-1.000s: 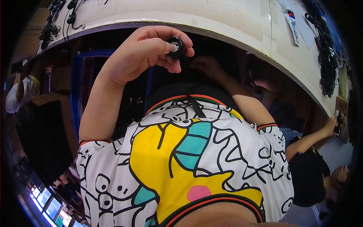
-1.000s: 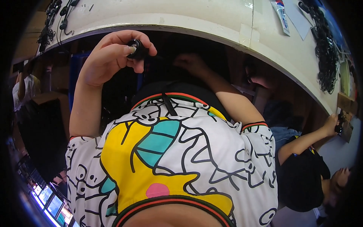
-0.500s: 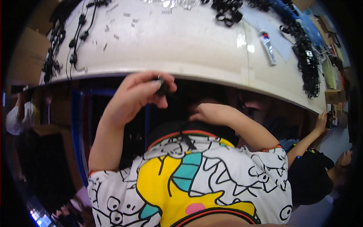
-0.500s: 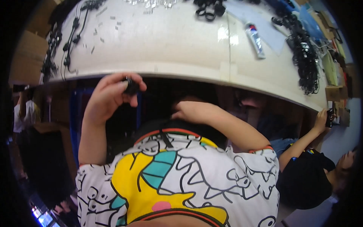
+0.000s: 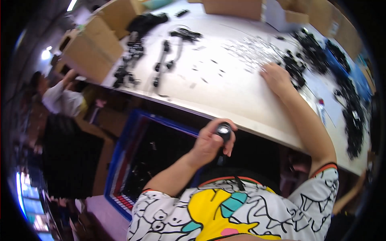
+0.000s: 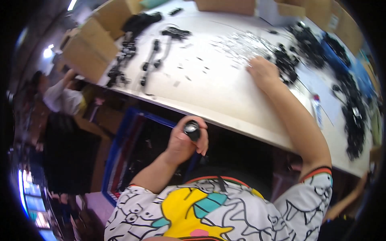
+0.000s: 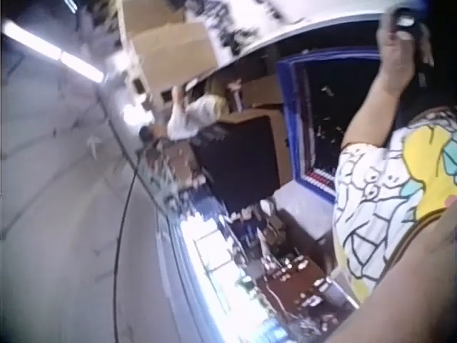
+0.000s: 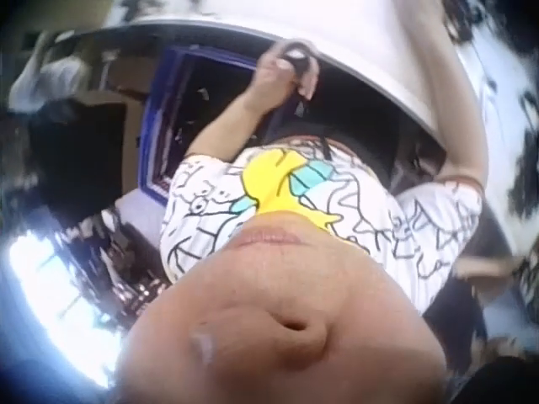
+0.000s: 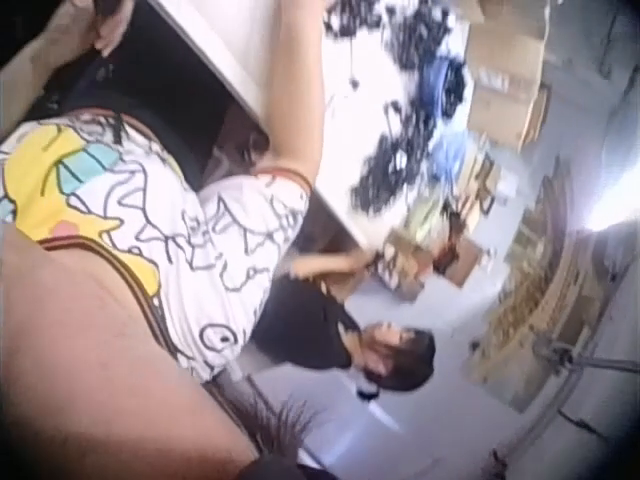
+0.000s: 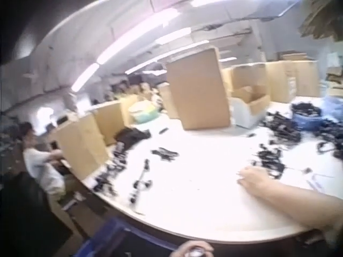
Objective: The person assembles small electronic components and small plastic parts by applying adhesive from a tube and fitting the pieces together by hand.
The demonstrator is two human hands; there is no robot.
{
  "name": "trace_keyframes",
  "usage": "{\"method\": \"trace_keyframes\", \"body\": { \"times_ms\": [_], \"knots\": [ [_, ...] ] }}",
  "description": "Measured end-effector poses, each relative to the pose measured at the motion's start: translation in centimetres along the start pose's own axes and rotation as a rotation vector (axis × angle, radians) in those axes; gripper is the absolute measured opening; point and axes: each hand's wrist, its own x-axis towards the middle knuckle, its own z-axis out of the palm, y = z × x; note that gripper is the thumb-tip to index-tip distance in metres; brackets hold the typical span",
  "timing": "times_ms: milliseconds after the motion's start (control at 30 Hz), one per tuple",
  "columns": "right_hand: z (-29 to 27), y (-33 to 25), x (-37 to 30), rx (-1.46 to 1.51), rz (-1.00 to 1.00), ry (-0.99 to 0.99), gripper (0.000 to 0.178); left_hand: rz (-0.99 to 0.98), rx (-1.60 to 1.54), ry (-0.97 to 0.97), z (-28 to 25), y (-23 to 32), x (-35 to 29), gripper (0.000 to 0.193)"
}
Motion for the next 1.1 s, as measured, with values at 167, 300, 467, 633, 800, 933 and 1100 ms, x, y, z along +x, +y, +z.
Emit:
{"method": "trace_keyframes", "body": {
  "times_ms": [167,300,467,633,800,933,1100],
  "knots": [
    [-0.8,0.2,-1.5,0.084,-0.12,-0.005,0.014,0.056,0.106,0.143,0.0,0.5,-0.6,0.059],
    [-3.6,-0.7,-4.3,0.136,-0.104,-0.207,0.014,-0.005,0.146,0.116,-0.2,-0.4,-0.6,0.059],
    [-2.5,0.9,-5.2,0.236,0.002,-0.116,0.02,-0.085,0.281,0.163,0.5,-2.2,1.6,0.072],
    [-2.9,0.5,-5.4,0.094,-0.113,-0.087,0.023,0.005,0.349,0.155,1.4,-3.1,1.8,0.048],
    [-2.8,1.3,-6.3,0.037,-0.072,-0.106,0.022,-0.039,0.374,0.097,0.6,-4.7,2.6,0.039],
    [-3.7,1.0,-7.5,0.067,-0.072,-0.078,0.021,-0.115,0.318,0.086,1.2,-5.5,2.4,0.036],
    [-4.5,0.7,-7.9,-0.002,-0.067,-0.089,0.019,-0.147,0.326,0.089,1.3,-6.1,2.6,0.036]
  ]
}}
